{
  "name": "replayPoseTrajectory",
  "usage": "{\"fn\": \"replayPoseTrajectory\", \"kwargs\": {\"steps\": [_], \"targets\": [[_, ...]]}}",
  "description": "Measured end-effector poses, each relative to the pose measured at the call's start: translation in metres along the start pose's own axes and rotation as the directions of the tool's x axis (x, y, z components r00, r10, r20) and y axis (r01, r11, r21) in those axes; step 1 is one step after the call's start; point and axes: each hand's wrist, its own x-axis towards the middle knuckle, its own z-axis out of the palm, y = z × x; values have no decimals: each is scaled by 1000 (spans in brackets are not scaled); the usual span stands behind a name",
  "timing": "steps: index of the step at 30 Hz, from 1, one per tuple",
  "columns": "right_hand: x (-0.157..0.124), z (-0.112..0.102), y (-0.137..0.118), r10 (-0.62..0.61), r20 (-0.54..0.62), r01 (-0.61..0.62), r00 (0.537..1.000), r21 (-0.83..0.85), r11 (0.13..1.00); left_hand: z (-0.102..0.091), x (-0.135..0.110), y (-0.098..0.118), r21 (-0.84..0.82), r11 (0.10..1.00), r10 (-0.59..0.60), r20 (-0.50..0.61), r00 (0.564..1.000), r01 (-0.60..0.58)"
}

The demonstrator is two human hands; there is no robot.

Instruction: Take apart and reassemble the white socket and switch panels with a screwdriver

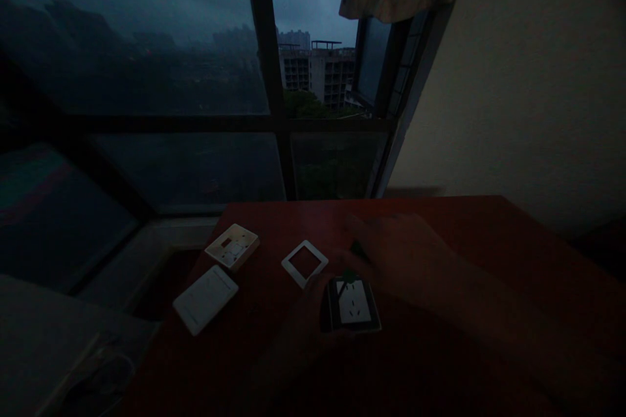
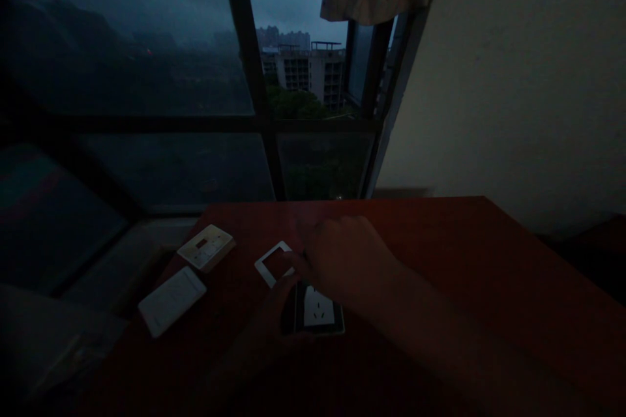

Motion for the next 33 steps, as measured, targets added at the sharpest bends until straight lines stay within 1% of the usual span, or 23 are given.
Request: {"fn": "replayPoseTrajectory", "kwargs": {"steps": [2, 4, 6, 7, 9, 11, 13, 16, 18, 20, 23, 25, 27, 30, 31, 33], "targets": [[-2, -1, 2, -95, 4, 94, 995, 81, 992, -1, 0, 1, 5, 1000, 5, 0, 1000, -5], [-3, -2, 4, -213, -4, 210, 977, 187, 960, -2, 0, 1, 11, 1000, 11, 0, 1000, -11], [-3, -2, 5, -260, -18, 258, 966, 203, 945, -2, -1, 1, 17, 1000, 16, 1, 1000, -16], [-3, -1, 5, -247, -23, 248, 969, 170, 954, -2, -1, 1, 20, 1000, 17, 1, 1000, -17], [-1, 0, 4, -182, -20, 183, 983, 76, 980, -1, -1, -1, 26, 1000, 16, 3, 1000, -16], [0, 1, 4, -143, -5, 143, 990, 42, 989, 1, 0, -4, 32, 999, 11, 7, 1000, -11], [0, 1, 5, -169, 1, 168, 986, 110, 980, 4, -1, -7, 39, 999, 6, 8, 1000, -6], [-3, 0, 8, -256, -13, 250, 967, 268, 931, 7, -2, -12, 44, 999, 2, 13, 1000, -3], [-4, -1, 8, -260, -26, 256, 965, 283, 924, 9, -4, -15, 44, 999, -2, 20, 1000, 1], [-3, 0, 6, -198, -37, 202, 979, 201, 959, 9, -5, -17, 42, 999, -10, 26, 1000, 9], [-1, 1, 3, -74, -13, 74, 997, 9, 997, 8, -4, -17, 34, 999, -12, 38, 999, 11], [-1, 1, 1, -54, 7, 54, 999, -48, 997, 7, -3, -16, 25, 1000, -2, 51, 999, 1], [-3, -1, 2, -113, 6, 113, 994, 12, 994, 6, -1, -15, 17, 1000, 6, 59, 998, -7], [-7, -4, 4, -215, -4, 211, 977, 203, 956, 6, -1, -14, 11, 1000, 8, 61, 998, -9], [-8, -5, 4, -231, -4, 225, 973, 246, 943, 6, -2, -14, 10, 1000, 7, 62, 998, -8], [-9, -5, 4, -231, -7, 225, 973, 267, 937, 6, -3, -15, 8, 1000, 3, 61, 998, -3]]}}
